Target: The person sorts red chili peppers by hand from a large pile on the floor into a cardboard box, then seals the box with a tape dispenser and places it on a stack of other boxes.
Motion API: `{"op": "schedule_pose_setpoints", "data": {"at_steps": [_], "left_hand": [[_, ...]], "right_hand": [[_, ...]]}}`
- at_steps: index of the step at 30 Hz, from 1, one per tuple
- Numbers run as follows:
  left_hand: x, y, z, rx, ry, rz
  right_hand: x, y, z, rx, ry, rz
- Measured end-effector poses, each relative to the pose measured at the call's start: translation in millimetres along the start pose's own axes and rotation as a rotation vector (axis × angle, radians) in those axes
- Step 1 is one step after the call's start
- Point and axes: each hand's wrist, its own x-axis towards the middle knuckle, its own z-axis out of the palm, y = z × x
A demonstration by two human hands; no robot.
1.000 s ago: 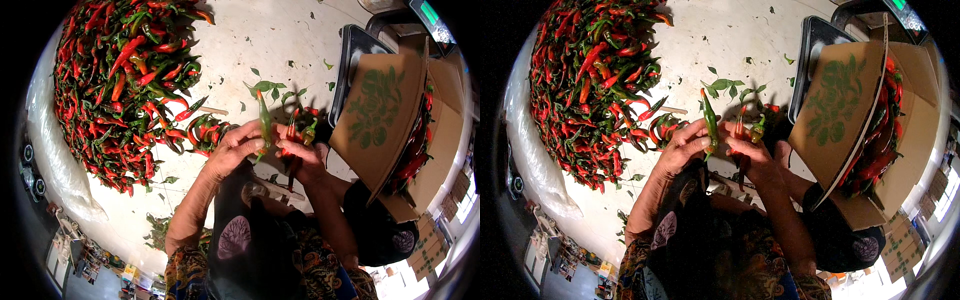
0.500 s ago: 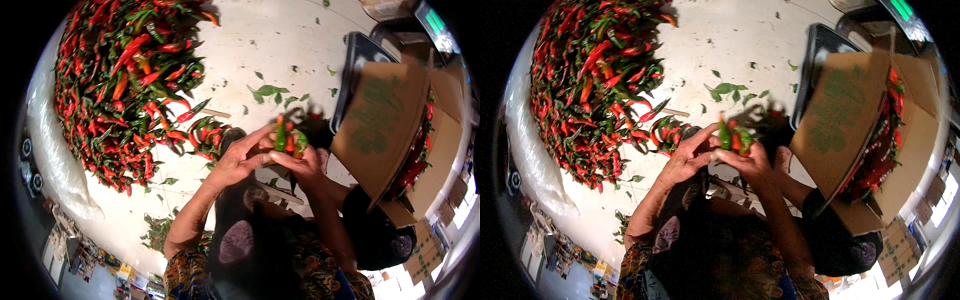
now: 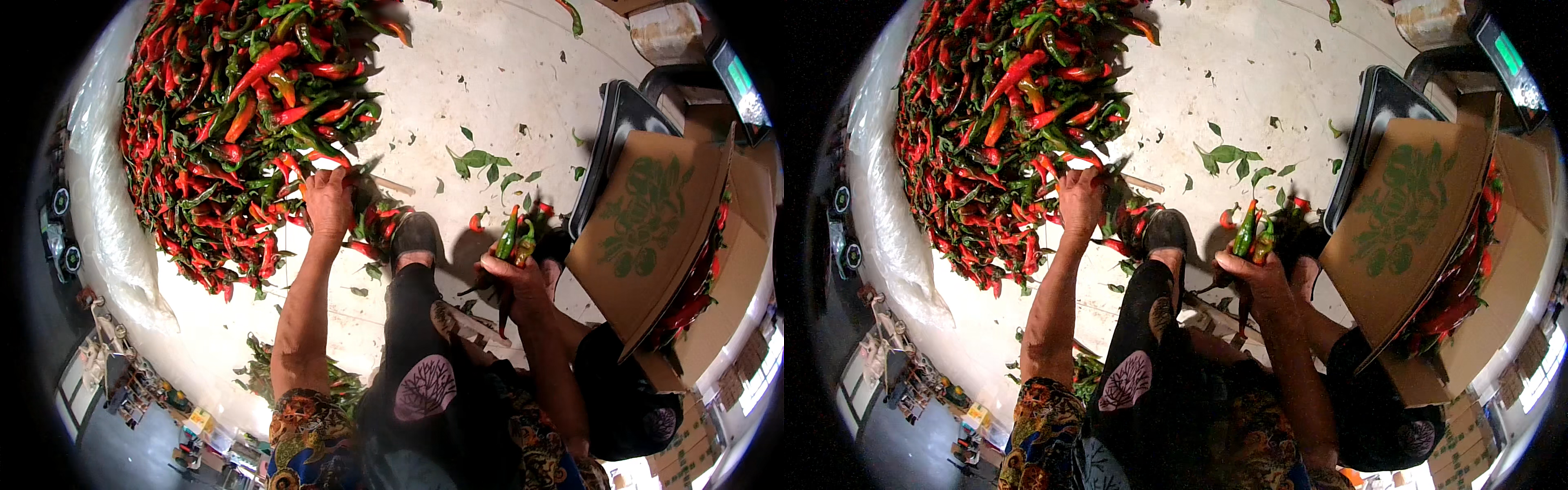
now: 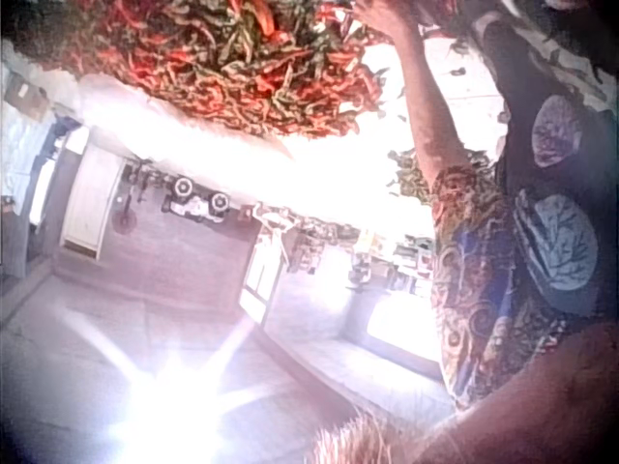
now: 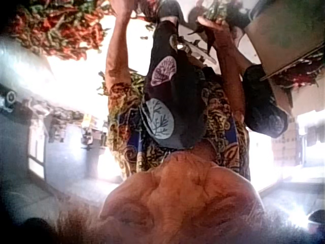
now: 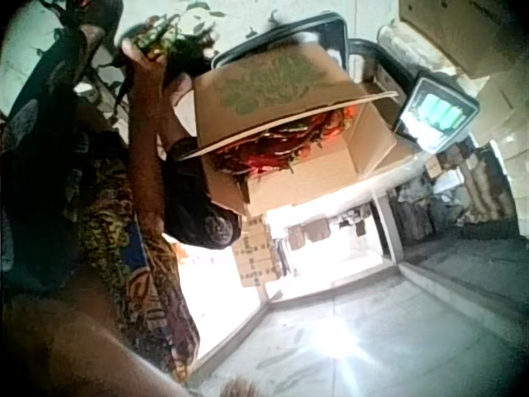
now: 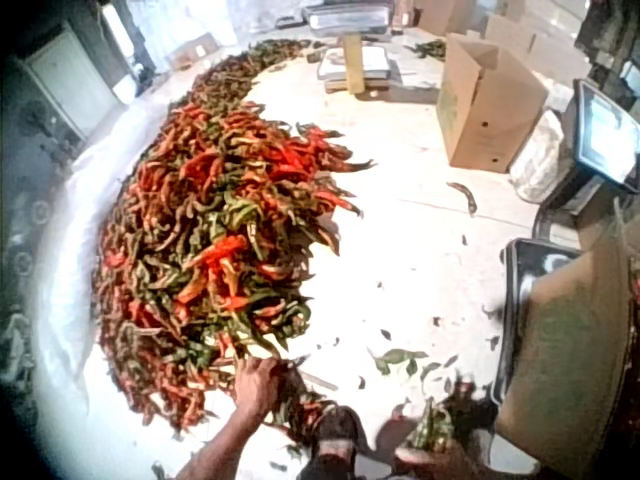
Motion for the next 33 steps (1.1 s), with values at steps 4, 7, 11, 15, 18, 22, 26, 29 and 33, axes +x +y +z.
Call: {"op": "schedule_pose_setpoints", "data": {"at_steps": [4, 7, 11, 15, 18, 22, 26, 29, 33], "left_hand": [[2.2, 30.3, -24.2, -0.392, 0.041, 0.008], [-13.4, 94.8, -61.4, -0.88, -0.191, -0.06], [-57.7, 155.6, -54.6, -1.021, -0.338, 0.184], [-49.8, 160.2, -65.2, -1.32, -0.585, 0.104], [-46.1, 129.0, -64.8, -0.974, -0.368, 0.149], [-45.7, 49.4, -30.2, -0.508, 0.031, -0.215], [-66.9, 7.3, 5.8, -0.264, 0.045, -0.326], [-66.2, 3.1, 11.4, -0.306, 0.094, -0.306], [-58.3, -0.2, -4.9, -0.678, 0.074, -0.548]], "right_hand": [[0.3, -0.4, -4.0, 0.075, -0.048, -0.043], [3.2, 5.7, -8.9, 0.107, -0.03, -0.071], [7.8, 10.9, -4.2, 0.131, -0.014, -0.062], [-1.1, 2.2, -1.4, 0.159, 0.059, -0.097], [-0.8, 0.6, -4.8, 0.062, 0.104, -0.102], [-3.0, -7.9, -2.0, 0.134, 0.127, -0.088], [-1.5, -3.6, -1.6, 0.108, 0.038, -0.032], [1.9, 2.9, -7.3, 0.113, 0.036, -0.016], [4.4, 1.8, -11.6, 0.102, 0.059, -0.079]]}}
